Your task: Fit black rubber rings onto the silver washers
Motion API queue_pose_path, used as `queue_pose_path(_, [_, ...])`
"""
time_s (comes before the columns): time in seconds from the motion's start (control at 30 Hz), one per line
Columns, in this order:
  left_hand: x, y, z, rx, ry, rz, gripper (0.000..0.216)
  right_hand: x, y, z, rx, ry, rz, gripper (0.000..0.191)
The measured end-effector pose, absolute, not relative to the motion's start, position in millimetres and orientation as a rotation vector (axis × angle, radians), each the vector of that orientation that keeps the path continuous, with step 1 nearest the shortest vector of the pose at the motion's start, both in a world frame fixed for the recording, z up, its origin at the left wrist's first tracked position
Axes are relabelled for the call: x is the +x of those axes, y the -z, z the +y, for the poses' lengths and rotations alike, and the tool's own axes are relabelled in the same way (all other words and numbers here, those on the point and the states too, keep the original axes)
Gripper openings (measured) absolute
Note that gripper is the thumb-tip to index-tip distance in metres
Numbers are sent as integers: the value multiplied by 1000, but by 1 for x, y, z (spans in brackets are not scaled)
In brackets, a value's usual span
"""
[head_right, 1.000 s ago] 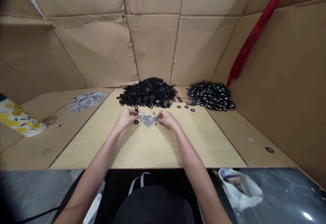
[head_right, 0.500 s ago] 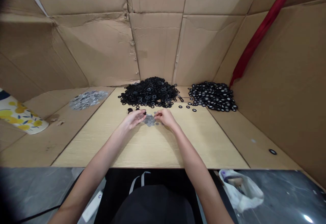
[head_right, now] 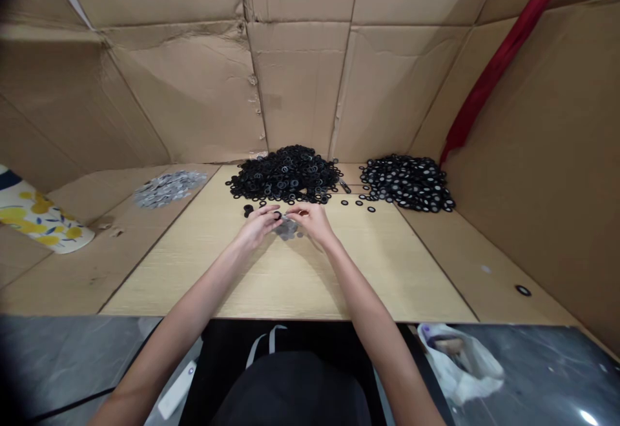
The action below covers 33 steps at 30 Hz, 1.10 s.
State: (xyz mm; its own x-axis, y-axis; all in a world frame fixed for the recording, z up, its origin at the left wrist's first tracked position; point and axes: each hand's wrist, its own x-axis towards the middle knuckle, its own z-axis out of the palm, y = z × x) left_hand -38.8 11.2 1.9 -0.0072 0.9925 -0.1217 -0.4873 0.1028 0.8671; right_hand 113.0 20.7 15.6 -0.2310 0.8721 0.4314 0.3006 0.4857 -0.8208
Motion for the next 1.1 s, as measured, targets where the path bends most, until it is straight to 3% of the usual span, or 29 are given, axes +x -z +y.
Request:
queue_pose_path(0.4, [-40,-7,18,849,-1400,868,13,107,-22,11,-931,-645,-1772,7])
queue_pose_path(0.77, [-39,-16,2,1454,-1386,984,13,108,-18,14,-982,-633,-1639,18])
queue_pose_path(1.1, [-23,-15,-7,1234,-1472,944,21,105,-13,11,-901,-325,-1638,17])
